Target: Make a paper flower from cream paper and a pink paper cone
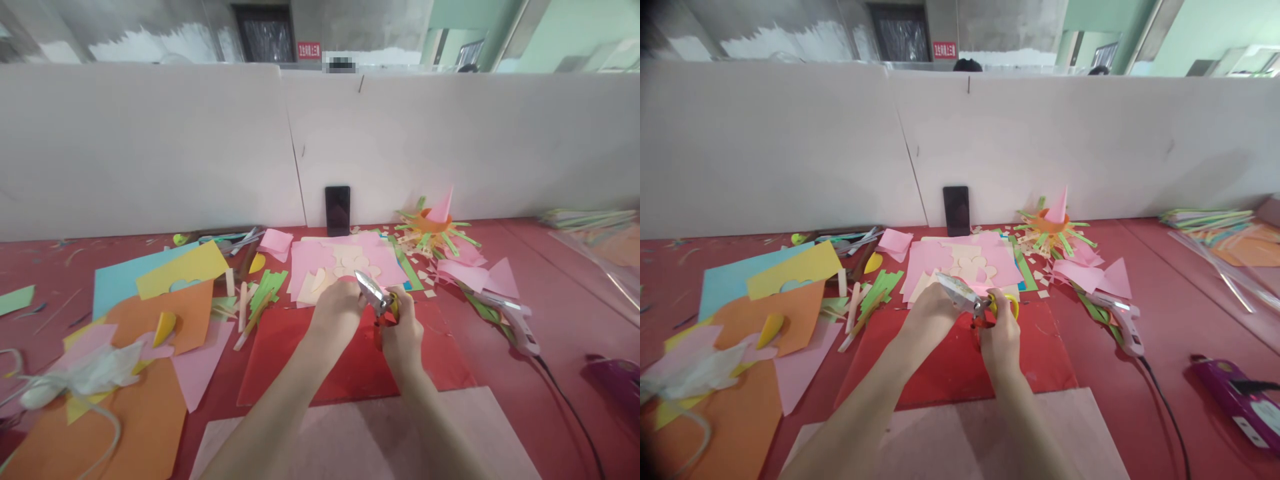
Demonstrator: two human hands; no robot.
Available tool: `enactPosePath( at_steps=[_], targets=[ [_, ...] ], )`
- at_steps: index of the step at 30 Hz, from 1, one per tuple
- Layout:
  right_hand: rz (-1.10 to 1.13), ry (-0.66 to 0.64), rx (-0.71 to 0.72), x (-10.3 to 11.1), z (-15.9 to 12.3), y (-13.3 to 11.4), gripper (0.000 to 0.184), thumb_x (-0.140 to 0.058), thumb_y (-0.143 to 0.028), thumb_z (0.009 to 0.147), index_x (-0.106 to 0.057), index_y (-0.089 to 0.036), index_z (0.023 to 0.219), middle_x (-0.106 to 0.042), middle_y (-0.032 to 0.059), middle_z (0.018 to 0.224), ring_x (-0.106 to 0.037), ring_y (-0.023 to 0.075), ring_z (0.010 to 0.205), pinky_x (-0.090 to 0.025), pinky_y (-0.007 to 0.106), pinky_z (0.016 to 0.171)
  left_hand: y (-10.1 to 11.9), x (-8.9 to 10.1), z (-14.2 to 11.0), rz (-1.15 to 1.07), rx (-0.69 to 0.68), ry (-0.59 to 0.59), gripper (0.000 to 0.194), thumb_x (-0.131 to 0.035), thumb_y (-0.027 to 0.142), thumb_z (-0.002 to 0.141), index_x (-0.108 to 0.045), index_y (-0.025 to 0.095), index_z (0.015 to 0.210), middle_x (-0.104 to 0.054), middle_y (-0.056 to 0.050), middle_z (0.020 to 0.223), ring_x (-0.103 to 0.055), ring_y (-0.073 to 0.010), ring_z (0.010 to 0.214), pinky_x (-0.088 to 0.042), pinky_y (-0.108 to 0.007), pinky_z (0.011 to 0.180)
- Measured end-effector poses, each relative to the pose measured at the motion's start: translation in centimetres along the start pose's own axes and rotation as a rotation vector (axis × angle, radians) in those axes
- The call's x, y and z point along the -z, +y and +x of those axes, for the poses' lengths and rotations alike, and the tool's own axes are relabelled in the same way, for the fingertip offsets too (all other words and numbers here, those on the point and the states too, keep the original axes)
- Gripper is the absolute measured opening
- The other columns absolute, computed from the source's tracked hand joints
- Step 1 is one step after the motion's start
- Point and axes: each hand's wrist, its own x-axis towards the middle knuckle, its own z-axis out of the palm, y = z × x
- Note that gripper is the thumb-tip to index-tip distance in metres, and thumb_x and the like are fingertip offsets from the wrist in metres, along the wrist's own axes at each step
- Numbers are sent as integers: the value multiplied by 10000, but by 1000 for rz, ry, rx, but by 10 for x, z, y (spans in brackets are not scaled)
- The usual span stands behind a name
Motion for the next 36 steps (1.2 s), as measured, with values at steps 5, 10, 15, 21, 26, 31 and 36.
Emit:
enactPosePath(
  at_steps=[5,10,15,21,26,31,36],
  targets=[
    [33,-6,-41,0,-1,-1,590,-431,-99,530,-609,-289,1059,-624,-16,771,-491,97,441,-350,194,395,2,-1,2,20,36,-13,196,-458,275,735,-486,180,566,-541,-31,587,-442,-134,526,-274,-269,498],
    [-33,0,-19,0,-2,0,594,-421,-91,539,-595,-302,1066,-623,-19,817,-460,75,416,-358,194,402,6,1,0,76,50,-21,140,-441,213,706,-490,189,577,-573,-50,618,-490,-159,552,-284,-273,505],
    [-79,-24,19,0,-1,0,574,-423,-94,554,-585,-303,1063,-612,-24,818,-471,78,426,-370,198,419,15,6,-4,113,110,-80,122,-420,188,691,-453,194,573,-567,-45,614,-488,-157,541,-282,-268,495],
    [-83,-10,40,-1,-1,-1,536,-437,-109,559,-590,-281,1043,-613,1,804,-508,110,487,-373,205,434,17,9,-5,124,94,-83,120,-434,197,695,-447,196,576,-576,-45,635,-504,-166,566,-294,-270,501],
    [-76,7,28,0,-1,-7,513,-449,-128,571,-592,-259,1045,-611,3,742,-518,130,516,-376,212,450,10,2,-2,114,59,-51,113,-447,195,703,-468,193,592,-578,-41,630,-510,-158,572,-297,-267,513],
    [-88,62,12,0,-2,-16,414,-483,-176,621,-600,-227,1015,-607,-5,740,-501,108,480,-369,204,433,10,5,-3,189,42,-49,174,-422,207,742,-462,185,574,-533,-29,590,-489,-153,554,-272,-272,502],
    [110,91,6,-6,-2,-15,349,-614,-345,683,-591,-225,1010,-596,-28,652,-507,96,447,-373,199,434,11,10,-6,235,-28,-53,205,-403,187,754,-435,183,552,-446,-6,534,-390,-127,489,-200,-283,474]
  ],
)
